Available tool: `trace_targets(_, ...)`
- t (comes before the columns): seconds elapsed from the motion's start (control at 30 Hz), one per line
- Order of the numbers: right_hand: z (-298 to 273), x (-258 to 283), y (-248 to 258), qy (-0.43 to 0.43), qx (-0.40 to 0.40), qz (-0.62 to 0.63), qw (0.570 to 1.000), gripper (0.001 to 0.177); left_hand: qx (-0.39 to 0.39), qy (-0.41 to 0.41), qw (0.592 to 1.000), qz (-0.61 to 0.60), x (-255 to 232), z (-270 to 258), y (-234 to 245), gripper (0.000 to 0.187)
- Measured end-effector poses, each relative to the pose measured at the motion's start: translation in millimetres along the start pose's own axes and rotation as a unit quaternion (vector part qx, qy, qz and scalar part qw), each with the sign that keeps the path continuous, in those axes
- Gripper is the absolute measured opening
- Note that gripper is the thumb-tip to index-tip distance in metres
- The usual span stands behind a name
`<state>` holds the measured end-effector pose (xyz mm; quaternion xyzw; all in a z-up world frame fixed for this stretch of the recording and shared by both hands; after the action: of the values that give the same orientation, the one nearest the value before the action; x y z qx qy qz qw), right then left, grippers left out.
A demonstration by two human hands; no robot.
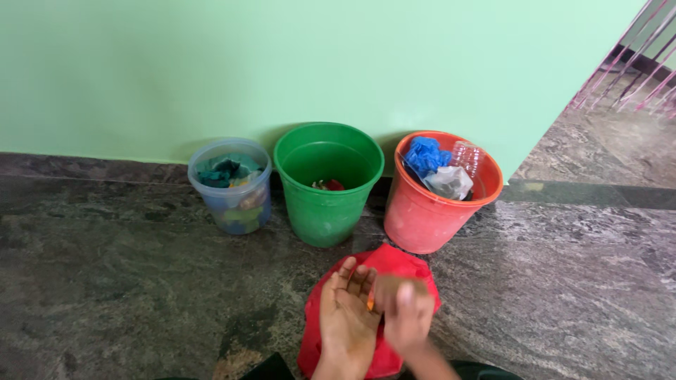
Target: The person sits on the floor and sorts items from a red plastic bag into three nearby buckets. They pick up various plastic items, including a blue strip, a yellow piece, and small white containers, and place them into the blue, green, or red buckets.
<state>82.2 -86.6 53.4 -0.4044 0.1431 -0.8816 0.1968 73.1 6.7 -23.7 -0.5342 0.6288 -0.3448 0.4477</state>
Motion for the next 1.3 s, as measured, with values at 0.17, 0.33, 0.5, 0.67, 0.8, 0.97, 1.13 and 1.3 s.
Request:
trace_targets(0.17, 112, -17, -24, 0.034, -0.14, 0.005, 0.99, 0.055, -0.082, -0.011, 0.993, -0.085, -36, -20, 12, 0.058)
trace_targets(0.33, 202, -85, -38, -0.127, -0.205, 0.051, 0.969, 0.022, -0.113, -0.034, 0.988, -0.101, -55, -22, 39, 0.058)
trace_targets(0.5, 227, -163, -27, -0.346, -0.18, 0.233, 0.891, 0.041, -0.138, -0.039, 0.984, -0.105, -61, -9, 60, 0.057)
trace_targets(0.67, 162, -151, 22, -0.38, -0.231, 0.151, 0.883, 0.053, -0.154, -0.023, 0.983, -0.092, -51, -6, 71, 0.054)
trace_targets(0.8, 107, -131, 55, -0.409, -0.084, 0.153, 0.896, 0.044, -0.086, -0.023, 0.991, -0.102, -42, -17, 69, 0.044)
trace_targets(0.97, 15, -126, 113, -0.49, 0.042, -0.007, 0.871, 0.024, -0.13, -0.027, 0.988, -0.08, -32, -27, 67, 0.041)
trace_targets(1.13, -67, -220, 178, -0.473, 0.238, -0.196, 0.825, 0.021, -0.138, -0.03, 0.988, -0.063, -21, -30, 70, 0.037)
trace_targets(1.3, -109, -259, 196, -0.27, 0.396, -0.551, 0.683, 0.034, -0.14, -0.034, 0.988, -0.054, -18, -32, 78, 0.033)
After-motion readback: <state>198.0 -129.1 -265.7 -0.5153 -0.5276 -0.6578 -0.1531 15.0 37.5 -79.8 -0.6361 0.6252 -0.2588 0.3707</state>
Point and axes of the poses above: each hand's wrist, its own z-axis towards the middle knuckle, its own y-axis out of the back of the hand, x = y × z, the point moved 6 cm from there along z, towards the middle knuckle, and after that the axes turned 6 degrees about -x, right-handed, at the moved point
